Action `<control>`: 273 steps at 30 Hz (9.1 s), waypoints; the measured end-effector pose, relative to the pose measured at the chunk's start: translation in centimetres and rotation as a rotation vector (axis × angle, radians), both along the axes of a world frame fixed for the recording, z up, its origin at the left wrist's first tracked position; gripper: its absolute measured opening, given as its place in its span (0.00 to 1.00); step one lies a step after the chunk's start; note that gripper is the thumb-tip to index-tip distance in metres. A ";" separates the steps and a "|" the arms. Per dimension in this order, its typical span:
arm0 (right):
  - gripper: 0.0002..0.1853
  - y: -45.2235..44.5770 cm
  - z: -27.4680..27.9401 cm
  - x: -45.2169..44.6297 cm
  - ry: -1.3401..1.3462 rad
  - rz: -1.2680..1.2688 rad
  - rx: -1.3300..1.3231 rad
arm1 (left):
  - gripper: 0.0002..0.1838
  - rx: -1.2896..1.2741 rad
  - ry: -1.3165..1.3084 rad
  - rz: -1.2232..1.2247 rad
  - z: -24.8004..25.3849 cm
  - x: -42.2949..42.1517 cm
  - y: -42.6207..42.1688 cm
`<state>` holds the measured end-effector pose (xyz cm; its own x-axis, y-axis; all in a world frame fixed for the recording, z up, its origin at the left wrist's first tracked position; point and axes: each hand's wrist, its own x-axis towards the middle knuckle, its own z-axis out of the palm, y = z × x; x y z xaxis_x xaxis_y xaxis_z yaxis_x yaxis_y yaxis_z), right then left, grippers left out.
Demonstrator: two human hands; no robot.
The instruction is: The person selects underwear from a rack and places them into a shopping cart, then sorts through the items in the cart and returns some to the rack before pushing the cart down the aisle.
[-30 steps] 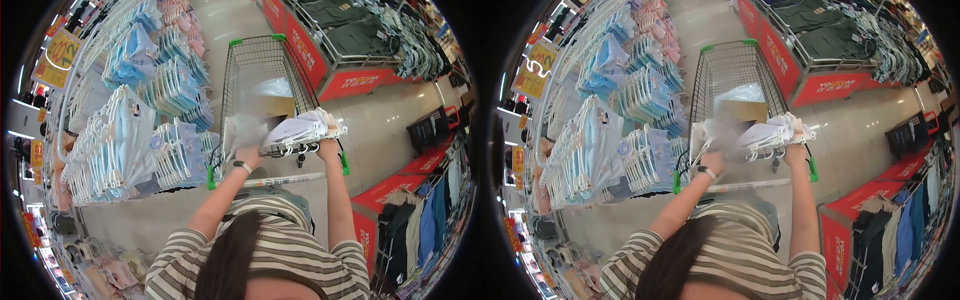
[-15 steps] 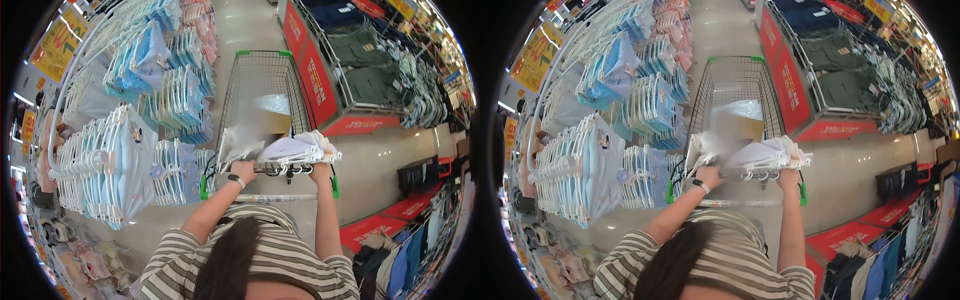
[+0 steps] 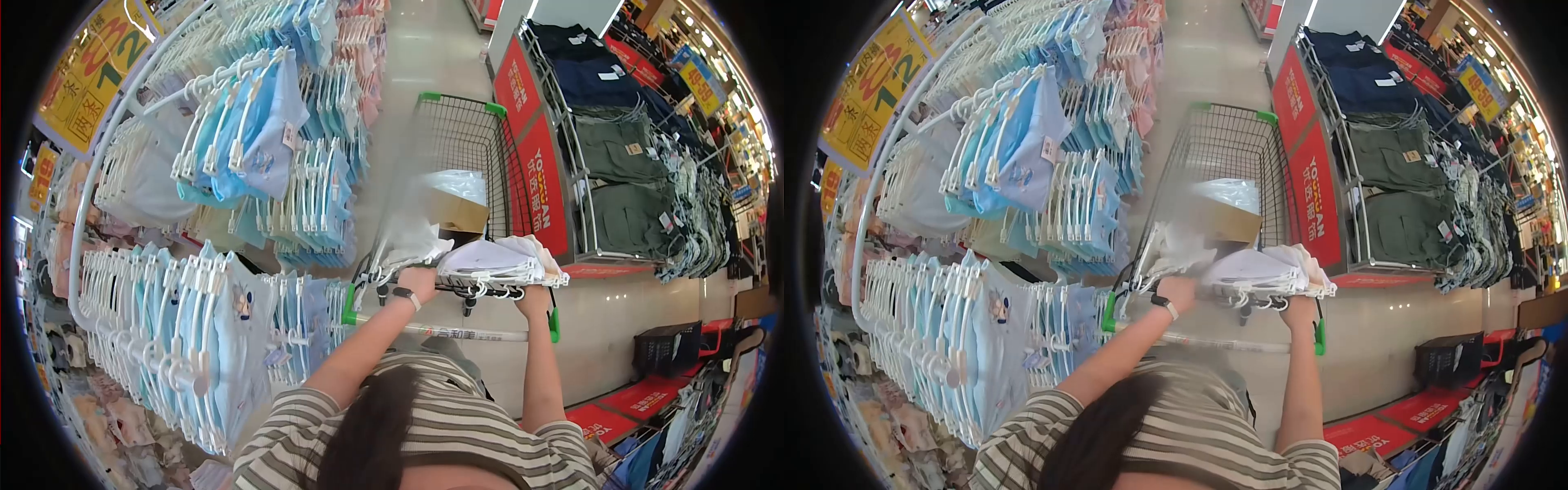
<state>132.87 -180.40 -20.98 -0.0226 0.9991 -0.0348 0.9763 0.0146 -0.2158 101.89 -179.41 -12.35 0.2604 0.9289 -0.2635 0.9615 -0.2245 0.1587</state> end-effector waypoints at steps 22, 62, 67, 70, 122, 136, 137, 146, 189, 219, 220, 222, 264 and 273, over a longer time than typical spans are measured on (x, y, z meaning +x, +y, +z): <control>0.10 26.0 0.0 1.3 0.039 0.036 -0.031 | 0.16 0.050 0.003 0.104 -1.5 1.8 23.2; 0.10 60.7 -1.3 0.2 -0.014 0.118 -0.120 | 0.15 0.047 0.024 0.179 -1.8 0.6 55.4; 0.12 65.3 0.2 -1.3 -0.059 0.129 -0.249 | 0.13 0.049 0.015 0.172 -1.2 -0.4 60.1; 0.11 67.6 -0.1 -2.1 -0.038 0.098 -0.108 | 0.17 0.026 0.033 0.163 -2.0 -1.6 63.1; 0.09 113.1 -2.4 -3.4 -0.039 0.251 -0.089 | 0.17 0.086 -0.020 0.256 0.6 -0.5 105.0; 0.12 127.4 -3.0 -7.5 -0.057 0.192 -0.160 | 0.19 0.263 -0.042 0.170 -2.0 -5.8 119.7; 0.13 128.3 -2.7 -7.9 -0.056 0.192 -0.224 | 0.18 0.350 0.017 0.099 -1.4 -6.0 120.6; 0.13 137.1 -3.7 -9.9 -0.054 0.205 -0.144 | 0.18 -0.226 0.054 0.284 3.3 -6.5 130.5; 0.09 187.7 -5.9 -25.2 -0.053 0.614 0.055 | 0.18 -0.036 -0.003 0.686 -6.1 -19.5 168.9; 0.11 214.5 -5.9 -43.2 -0.131 1.001 -0.063 | 0.15 0.040 0.042 1.082 -7.6 -28.3 187.3; 0.11 215.5 -6.1 -43.8 -0.131 1.014 -0.060 | 0.15 0.037 0.043 1.109 -7.6 -28.4 188.0; 0.10 217.3 -6.4 -45.1 -0.103 1.045 0.034 | 0.16 0.039 0.042 1.151 -7.7 -28.6 189.3; 0.13 230.0 -5.2 -82.6 -0.016 1.393 0.087 | 0.21 0.002 -0.024 1.496 -5.4 -56.0 198.2; 0.13 230.8 -5.4 -91.1 -0.014 1.438 0.077 | 0.21 0.053 -0.004 1.524 -6.5 -63.9 198.3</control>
